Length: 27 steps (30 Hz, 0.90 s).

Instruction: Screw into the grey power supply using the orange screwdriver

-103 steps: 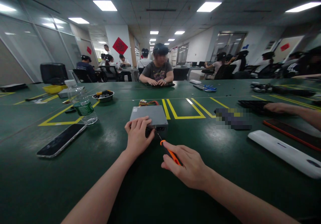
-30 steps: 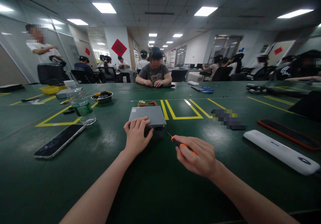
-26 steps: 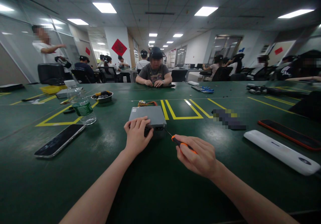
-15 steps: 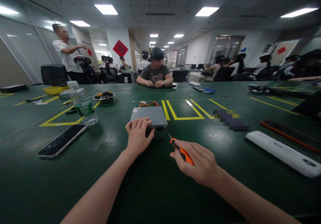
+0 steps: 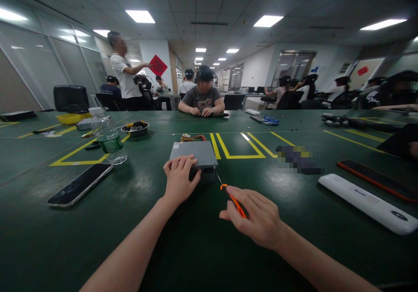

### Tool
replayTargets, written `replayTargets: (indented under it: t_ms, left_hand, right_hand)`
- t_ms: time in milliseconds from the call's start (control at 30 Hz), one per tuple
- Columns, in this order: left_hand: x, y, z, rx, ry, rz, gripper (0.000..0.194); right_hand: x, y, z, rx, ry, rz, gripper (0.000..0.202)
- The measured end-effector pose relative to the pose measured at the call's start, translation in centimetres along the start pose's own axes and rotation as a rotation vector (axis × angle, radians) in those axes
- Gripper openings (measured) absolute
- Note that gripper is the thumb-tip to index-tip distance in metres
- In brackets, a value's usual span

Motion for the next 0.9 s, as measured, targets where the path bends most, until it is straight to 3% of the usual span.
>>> replayTargets:
  t_ms: [233, 500, 700, 900]
  left_hand:
    - [0.0, -0.1, 0.0, 0.006, -0.008, -0.005, 0.023]
    - [0.1, 0.1, 0.0, -0.001, -0.007, 0.003, 0.023]
    - [0.1, 0.1, 0.0, -0.01, -0.008, 0.004, 0.023]
    - [0.0, 0.1, 0.0, -0.009, -0.008, 0.005, 0.023]
  right_hand:
    - [0.7, 0.0, -0.3, -0.133, 0.027, -0.086, 0.026]
    - [0.8, -0.2, 0.4, -0.045, 0.035, 0.023, 0.014]
    - [0.8, -0.1, -0.2, -0.177, 0.058, -0.077, 0.028]
    - [0.9, 0.8, -0.4, -0.124, 0.088, 0.043, 0.021]
Point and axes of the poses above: each hand's wrist, its own x-axis away from the middle knuckle, its own y-axis out of the palm, z = x × y, the point moved 1 cm from there along -x, towards the middle knuckle, and after that the axes turned 13 degrees about -y, right-handed, at the moved point
